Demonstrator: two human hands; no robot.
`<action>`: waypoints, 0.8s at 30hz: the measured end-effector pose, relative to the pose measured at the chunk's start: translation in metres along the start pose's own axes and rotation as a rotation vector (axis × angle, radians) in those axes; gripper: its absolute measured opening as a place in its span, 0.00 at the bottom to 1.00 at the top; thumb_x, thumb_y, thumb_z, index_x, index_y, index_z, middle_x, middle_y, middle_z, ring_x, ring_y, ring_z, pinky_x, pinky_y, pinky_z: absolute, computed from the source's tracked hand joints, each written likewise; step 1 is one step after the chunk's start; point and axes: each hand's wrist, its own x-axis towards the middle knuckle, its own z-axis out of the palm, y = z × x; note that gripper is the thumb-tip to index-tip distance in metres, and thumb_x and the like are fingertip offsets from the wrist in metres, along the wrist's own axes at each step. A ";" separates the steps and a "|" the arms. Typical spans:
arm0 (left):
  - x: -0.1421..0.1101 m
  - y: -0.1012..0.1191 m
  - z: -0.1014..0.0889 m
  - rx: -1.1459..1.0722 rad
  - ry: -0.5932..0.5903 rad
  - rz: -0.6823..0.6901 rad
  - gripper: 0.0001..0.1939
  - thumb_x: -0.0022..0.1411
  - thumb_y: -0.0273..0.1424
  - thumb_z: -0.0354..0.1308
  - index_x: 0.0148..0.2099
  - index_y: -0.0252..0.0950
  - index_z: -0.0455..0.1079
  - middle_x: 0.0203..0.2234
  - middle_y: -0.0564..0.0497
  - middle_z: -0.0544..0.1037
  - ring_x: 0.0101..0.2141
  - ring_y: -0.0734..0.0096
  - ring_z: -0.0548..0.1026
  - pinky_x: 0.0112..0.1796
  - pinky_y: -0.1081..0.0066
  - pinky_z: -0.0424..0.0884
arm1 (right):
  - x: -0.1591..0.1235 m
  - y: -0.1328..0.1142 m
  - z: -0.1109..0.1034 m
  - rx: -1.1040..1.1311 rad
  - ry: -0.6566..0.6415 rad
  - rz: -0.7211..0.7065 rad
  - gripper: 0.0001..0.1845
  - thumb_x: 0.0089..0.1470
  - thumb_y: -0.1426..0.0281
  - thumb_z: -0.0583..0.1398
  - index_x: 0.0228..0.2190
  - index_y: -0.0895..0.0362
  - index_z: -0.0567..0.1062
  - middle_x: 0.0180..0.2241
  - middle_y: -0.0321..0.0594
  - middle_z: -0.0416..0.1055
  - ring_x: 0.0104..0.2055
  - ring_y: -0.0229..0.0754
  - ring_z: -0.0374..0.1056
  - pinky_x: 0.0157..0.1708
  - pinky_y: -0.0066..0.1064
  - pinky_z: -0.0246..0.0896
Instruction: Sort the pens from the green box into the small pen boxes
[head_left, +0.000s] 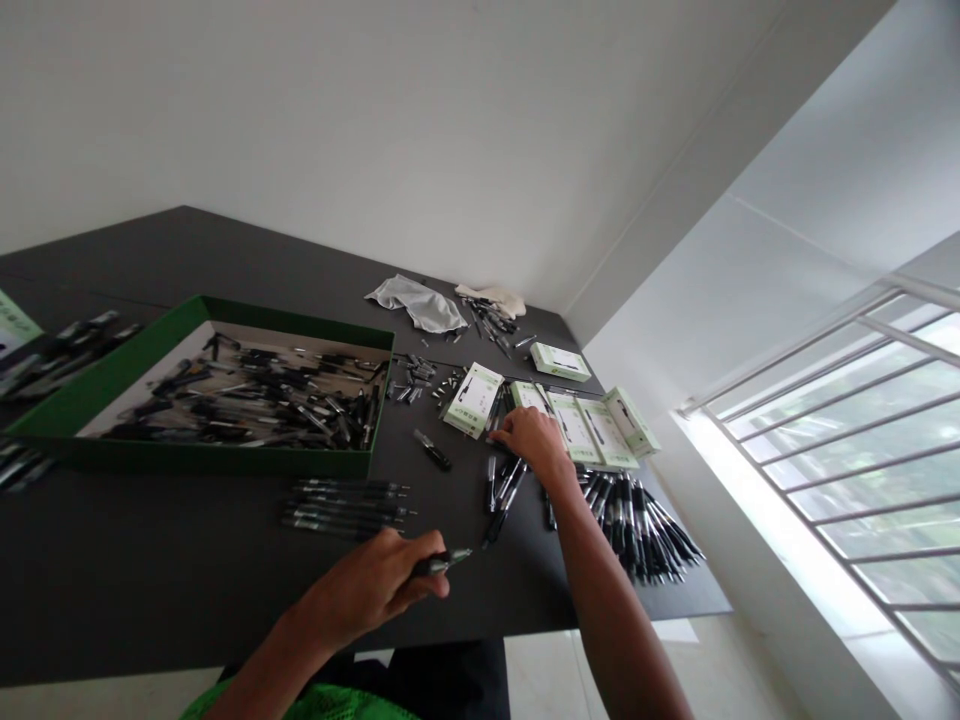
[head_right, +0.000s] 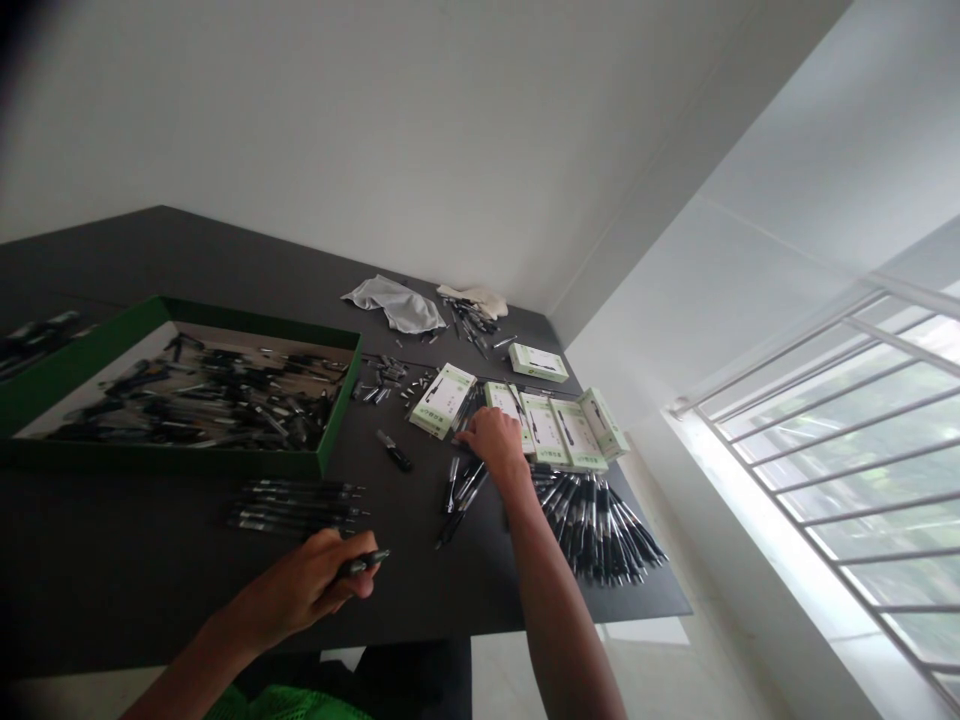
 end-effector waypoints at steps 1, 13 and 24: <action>0.000 -0.001 0.000 0.001 0.006 0.006 0.31 0.73 0.58 0.39 0.46 0.40 0.73 0.34 0.48 0.81 0.36 0.63 0.80 0.40 0.71 0.74 | 0.001 -0.001 0.001 -0.001 0.002 0.001 0.14 0.59 0.56 0.68 0.35 0.53 0.85 0.41 0.47 0.82 0.46 0.52 0.78 0.42 0.34 0.64; -0.001 0.002 -0.001 -0.027 0.027 0.033 0.32 0.73 0.59 0.38 0.46 0.41 0.73 0.33 0.49 0.81 0.35 0.65 0.79 0.39 0.74 0.73 | 0.004 -0.005 0.009 0.006 0.059 0.027 0.17 0.61 0.54 0.65 0.37 0.55 0.84 0.42 0.48 0.82 0.45 0.50 0.78 0.44 0.34 0.64; 0.000 0.002 0.001 0.011 -0.030 -0.030 0.32 0.73 0.58 0.38 0.49 0.40 0.74 0.35 0.46 0.81 0.38 0.59 0.80 0.42 0.67 0.75 | 0.007 -0.007 0.012 0.033 0.078 0.003 0.16 0.62 0.54 0.65 0.36 0.53 0.84 0.40 0.47 0.82 0.45 0.49 0.77 0.43 0.34 0.64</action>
